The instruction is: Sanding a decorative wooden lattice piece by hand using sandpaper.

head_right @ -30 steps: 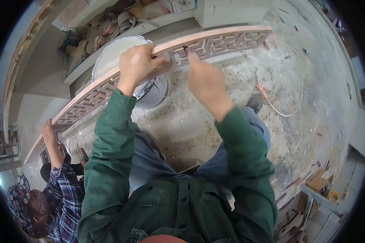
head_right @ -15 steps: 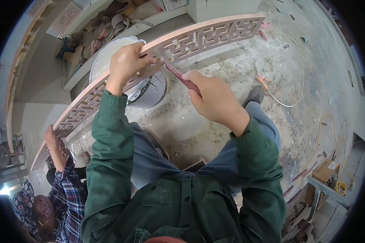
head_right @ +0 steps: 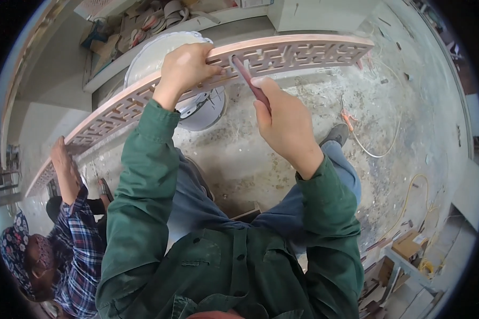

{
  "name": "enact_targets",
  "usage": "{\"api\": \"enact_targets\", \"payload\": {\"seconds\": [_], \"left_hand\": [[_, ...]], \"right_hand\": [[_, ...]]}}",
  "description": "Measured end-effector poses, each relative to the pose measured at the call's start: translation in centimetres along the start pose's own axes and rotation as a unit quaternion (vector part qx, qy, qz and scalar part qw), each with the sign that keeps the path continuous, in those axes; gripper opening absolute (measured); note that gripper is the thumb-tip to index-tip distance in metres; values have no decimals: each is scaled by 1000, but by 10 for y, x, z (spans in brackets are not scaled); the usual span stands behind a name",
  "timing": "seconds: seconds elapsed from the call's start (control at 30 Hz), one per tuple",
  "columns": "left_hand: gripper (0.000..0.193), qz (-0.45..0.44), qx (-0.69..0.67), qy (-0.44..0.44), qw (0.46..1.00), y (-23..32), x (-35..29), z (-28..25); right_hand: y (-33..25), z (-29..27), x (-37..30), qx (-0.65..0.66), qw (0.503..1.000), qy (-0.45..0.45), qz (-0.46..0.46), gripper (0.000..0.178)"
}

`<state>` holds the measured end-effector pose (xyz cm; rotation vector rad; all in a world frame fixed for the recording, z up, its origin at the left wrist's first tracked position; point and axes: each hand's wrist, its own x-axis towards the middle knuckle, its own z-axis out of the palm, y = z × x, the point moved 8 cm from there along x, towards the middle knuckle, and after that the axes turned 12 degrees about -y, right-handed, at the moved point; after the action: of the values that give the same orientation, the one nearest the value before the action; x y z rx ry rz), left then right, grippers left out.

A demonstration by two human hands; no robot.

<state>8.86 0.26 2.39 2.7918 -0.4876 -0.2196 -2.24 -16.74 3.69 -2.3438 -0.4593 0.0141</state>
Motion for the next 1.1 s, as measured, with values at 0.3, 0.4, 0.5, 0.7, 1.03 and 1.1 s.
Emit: {"api": "enact_targets", "payload": {"seconds": [0.3,0.4,0.5,0.7,1.03,1.1], "left_hand": [[26,45,32,59,997,3,-5,-3],[24,40,39,45,997,-5,-8,-3],[21,41,56,58,996,-1,-5,-2],[20,27,40,65,997,1,-3,-6],[21,26,55,71,996,7,-4,-5],[21,28,43,64,997,3,-5,-5]], "right_hand": [[16,47,39,-46,995,92,-12,29],[13,52,18,-63,996,59,26,27],[16,56,13,-81,994,22,72,26],[22,59,42,-129,988,79,6,28],[37,69,38,-104,990,70,57,37],[28,68,41,-96,992,81,20,36]]}}
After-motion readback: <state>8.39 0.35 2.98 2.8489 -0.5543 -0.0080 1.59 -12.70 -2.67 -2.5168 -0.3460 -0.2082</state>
